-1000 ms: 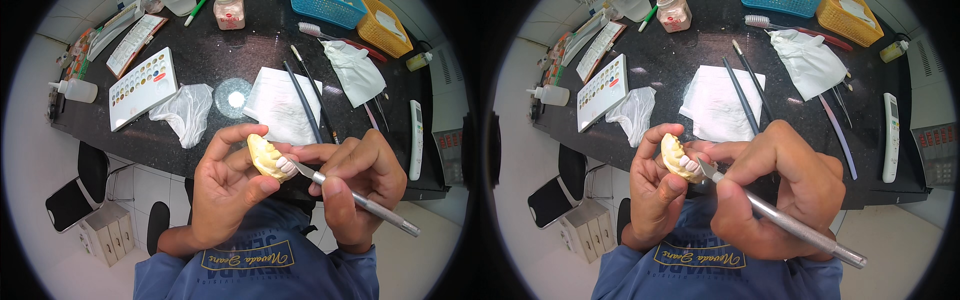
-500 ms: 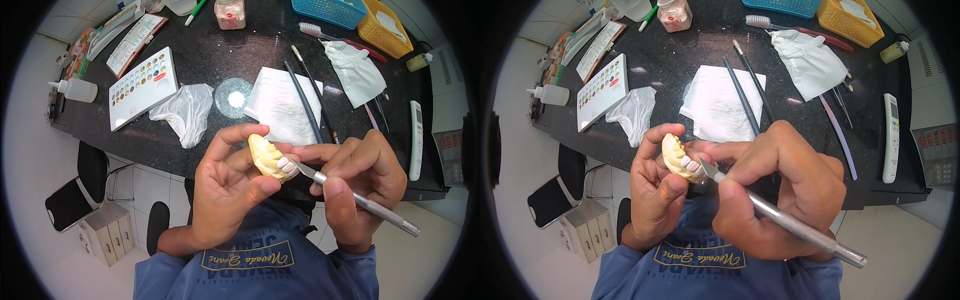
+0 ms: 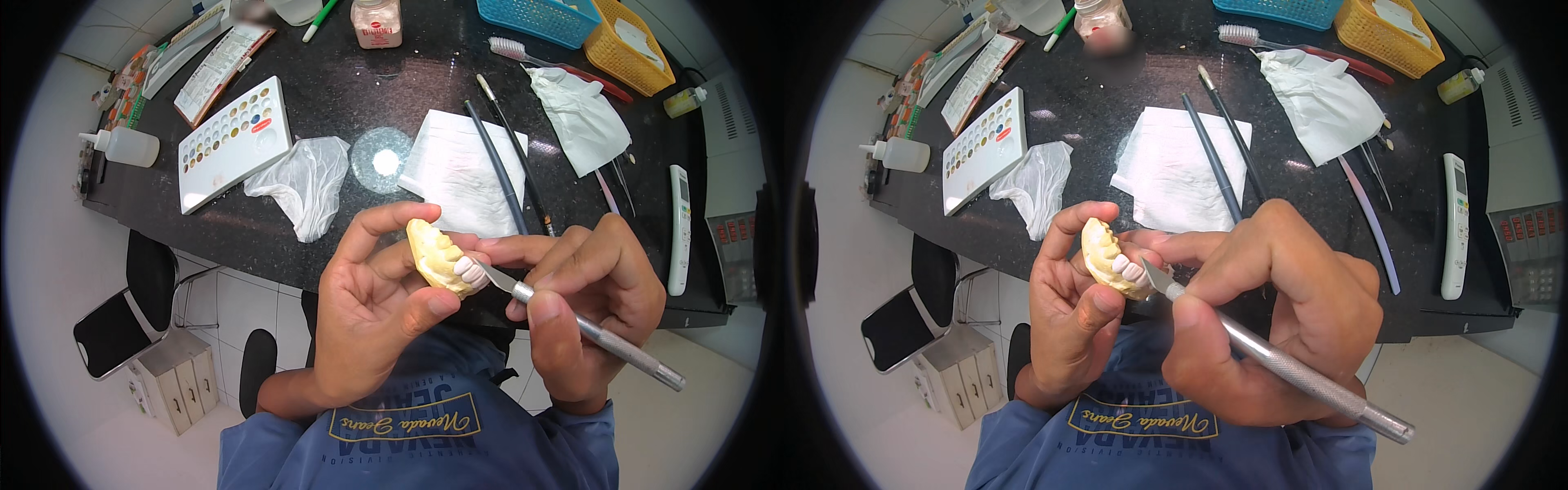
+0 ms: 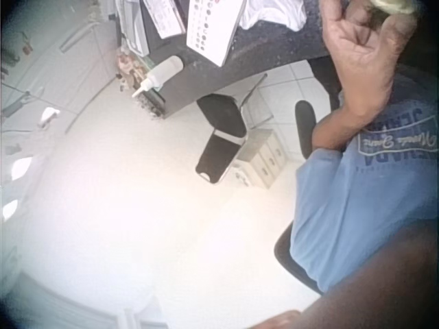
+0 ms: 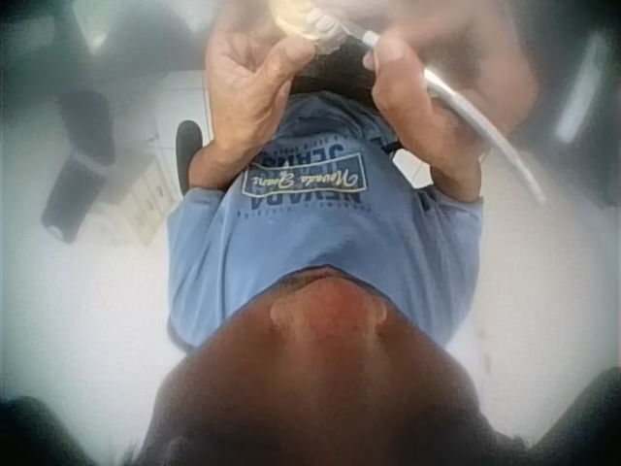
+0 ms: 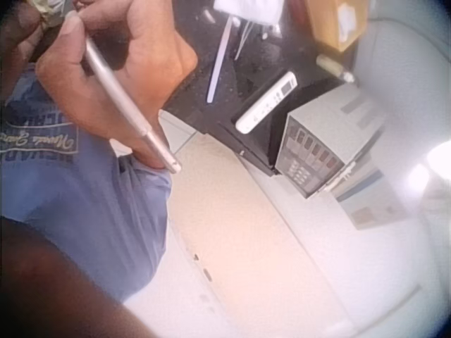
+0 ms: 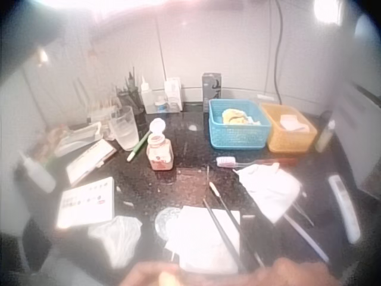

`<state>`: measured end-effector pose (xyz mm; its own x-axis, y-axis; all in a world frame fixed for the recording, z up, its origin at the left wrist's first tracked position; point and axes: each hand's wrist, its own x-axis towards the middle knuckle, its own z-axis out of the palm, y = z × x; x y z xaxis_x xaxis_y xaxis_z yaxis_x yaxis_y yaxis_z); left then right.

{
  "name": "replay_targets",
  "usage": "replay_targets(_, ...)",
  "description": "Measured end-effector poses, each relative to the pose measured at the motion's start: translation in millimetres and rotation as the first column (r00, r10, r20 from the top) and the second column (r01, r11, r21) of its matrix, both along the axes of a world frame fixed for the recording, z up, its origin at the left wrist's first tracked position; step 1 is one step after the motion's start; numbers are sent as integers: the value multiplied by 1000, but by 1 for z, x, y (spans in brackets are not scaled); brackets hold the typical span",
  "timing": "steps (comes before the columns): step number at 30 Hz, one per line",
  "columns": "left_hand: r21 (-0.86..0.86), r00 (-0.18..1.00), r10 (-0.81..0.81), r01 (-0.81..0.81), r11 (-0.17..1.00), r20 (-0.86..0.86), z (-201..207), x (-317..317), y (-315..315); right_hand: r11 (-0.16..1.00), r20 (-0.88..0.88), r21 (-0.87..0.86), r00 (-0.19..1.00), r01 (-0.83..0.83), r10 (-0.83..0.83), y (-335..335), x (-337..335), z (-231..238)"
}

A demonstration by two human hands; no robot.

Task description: The person paints a yellow dental cast with a fine brush, applying pink and white pigments to the gum and tooth areas. They switch between a brush and a metal sculpting tool to refine the surface and blend the colors on the model.

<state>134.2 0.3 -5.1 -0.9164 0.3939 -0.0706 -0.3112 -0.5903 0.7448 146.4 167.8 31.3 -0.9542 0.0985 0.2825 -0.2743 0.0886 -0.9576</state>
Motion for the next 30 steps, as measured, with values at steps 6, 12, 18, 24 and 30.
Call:
replay_targets(6, 1, 1000, 4, -4, 1000, -6, 0, 1, 0, 1000, -15, 19, 1000, -9, 9, 1, 1, -1)
replay_targets(12, 2, 1000, 8, -8, 1000, -5, 0, 0, 1, 1000, -22, 15, 1000, -15, 15, 1, 0, -2)
replay_targets(18, -13, 997, 18, -17, 1000, 69, 4, 1, 1, 999, -7, -1, 999, 53, -53, 3, 0, 3)
replay_targets(24, -67, 988, -15, 25, 997, 156, 11, -1, 1, 973, -28, -101, 977, 207, -210, 14, -2, 4)
replay_targets(30, -14, 981, -38, 41, 999, 192, 8, -2, -4, 904, -250, 93, 889, 416, -383, 14, -15, -15)
